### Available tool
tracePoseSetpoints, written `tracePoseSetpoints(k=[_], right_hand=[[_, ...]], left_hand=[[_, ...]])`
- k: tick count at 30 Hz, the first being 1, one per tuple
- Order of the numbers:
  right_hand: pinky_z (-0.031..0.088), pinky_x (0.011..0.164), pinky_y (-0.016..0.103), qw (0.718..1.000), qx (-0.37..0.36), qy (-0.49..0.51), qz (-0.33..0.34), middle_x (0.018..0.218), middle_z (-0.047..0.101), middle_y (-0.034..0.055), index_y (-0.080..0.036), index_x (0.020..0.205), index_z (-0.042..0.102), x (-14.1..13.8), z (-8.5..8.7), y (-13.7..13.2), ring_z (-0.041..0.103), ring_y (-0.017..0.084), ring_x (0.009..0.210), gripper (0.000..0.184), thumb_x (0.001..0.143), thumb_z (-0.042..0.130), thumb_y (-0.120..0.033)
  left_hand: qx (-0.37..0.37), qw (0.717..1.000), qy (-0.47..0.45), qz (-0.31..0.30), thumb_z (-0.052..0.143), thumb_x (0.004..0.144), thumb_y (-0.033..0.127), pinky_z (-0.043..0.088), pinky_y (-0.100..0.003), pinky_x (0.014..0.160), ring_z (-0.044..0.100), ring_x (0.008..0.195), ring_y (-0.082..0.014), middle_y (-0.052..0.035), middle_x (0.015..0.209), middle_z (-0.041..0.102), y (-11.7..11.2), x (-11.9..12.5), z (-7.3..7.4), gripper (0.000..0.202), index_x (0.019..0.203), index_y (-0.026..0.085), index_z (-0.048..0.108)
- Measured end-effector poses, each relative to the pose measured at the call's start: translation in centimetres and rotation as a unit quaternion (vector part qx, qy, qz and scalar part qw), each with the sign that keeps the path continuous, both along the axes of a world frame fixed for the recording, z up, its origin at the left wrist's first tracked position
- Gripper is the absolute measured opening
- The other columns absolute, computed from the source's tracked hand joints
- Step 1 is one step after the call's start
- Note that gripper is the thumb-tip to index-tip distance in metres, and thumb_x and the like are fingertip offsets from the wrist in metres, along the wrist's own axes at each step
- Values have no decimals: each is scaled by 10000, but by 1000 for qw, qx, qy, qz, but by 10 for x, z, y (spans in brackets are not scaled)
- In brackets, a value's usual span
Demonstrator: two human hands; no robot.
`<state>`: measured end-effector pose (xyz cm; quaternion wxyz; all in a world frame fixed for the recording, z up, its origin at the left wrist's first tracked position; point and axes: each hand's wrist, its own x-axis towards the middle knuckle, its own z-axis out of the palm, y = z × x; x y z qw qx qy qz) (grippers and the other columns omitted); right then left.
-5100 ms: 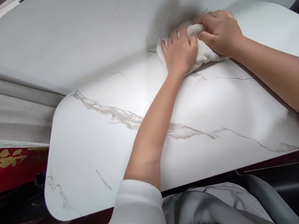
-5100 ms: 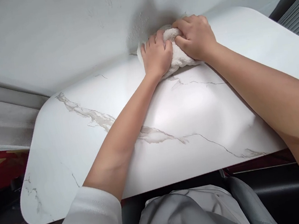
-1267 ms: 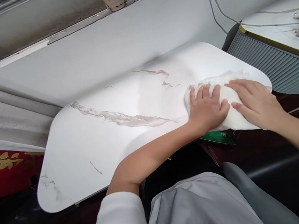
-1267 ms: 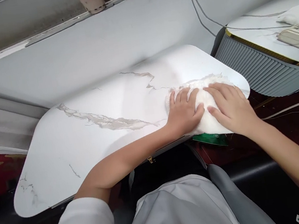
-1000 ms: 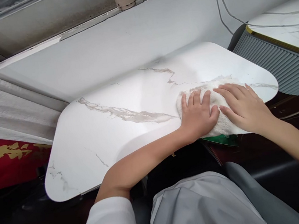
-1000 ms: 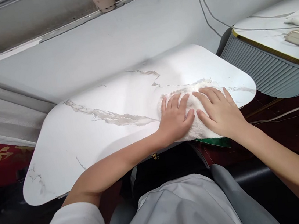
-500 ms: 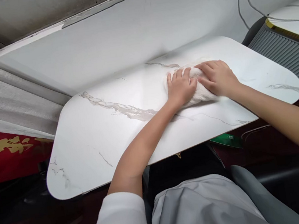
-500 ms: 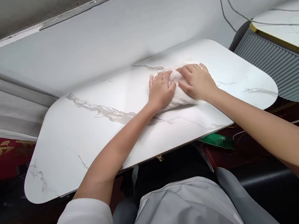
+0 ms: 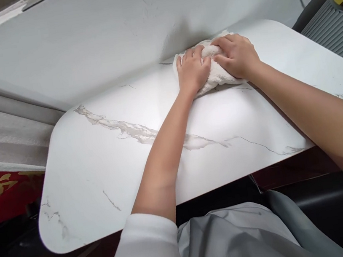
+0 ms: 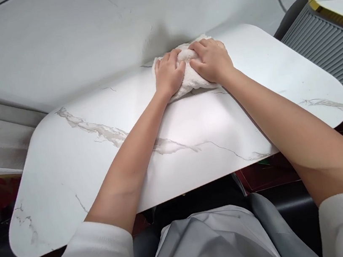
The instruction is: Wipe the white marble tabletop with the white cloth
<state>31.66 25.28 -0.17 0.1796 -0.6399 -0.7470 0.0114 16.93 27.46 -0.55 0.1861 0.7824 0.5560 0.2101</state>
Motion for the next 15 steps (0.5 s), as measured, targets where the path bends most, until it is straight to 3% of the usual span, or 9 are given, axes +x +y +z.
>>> tracePoseSetpoints(k=[3, 6, 8, 12, 15], right_hand=[[292, 1148, 427, 1000, -6, -12, 4, 1409, 519, 62, -177, 1356, 490, -2, 5, 10, 424, 232, 1298, 387, 1024, 338, -303], [304, 1165, 441, 999, -24, -39, -3, 1458, 483, 38, -226, 1398, 435, -4, 7, 25, 405, 222, 1310, 376, 1053, 318, -316], [317, 1168, 452, 998, -33, -50, -10, 1469, 477, 30, -237, 1412, 425, -5, 7, 35, 400, 237, 1308, 387, 1067, 290, -349], [343, 1135, 450, 1000, -7, -26, -3, 1384, 538, 69, -153, 1364, 508, -5, 6, 50, 443, 256, 1281, 387, 1038, 356, -295], [345, 1104, 440, 1000, 18, -7, 8, 1316, 570, 74, -106, 1325, 546, -5, 5, 52, 468, 267, 1269, 412, 1023, 339, -296]], left_hand=[[23, 1000, -2, 13, 302, 966, 350, -9, -453, 1281, 342, 1361, -211, 71, 1379, 594, 11, 1, 2, 401, 1342, 347, 443], [40, 999, -3, 26, 342, 919, 314, 118, -438, 1274, 411, 1338, -236, 75, 1372, 582, 23, -1, 3, 424, 1307, 404, 488], [36, 999, -8, 30, 340, 905, 338, 106, -447, 1277, 397, 1361, -259, 85, 1342, 603, 31, -2, 3, 447, 1315, 437, 489], [40, 998, 2, 43, 336, 904, 365, 156, -454, 1260, 404, 1351, -284, 78, 1317, 620, 43, -2, 2, 450, 1321, 430, 495], [52, 997, 17, 50, 336, 934, 332, 230, -453, 1220, 444, 1290, -262, 14, 1337, 601, 46, -1, 2, 397, 1291, 356, 510]])
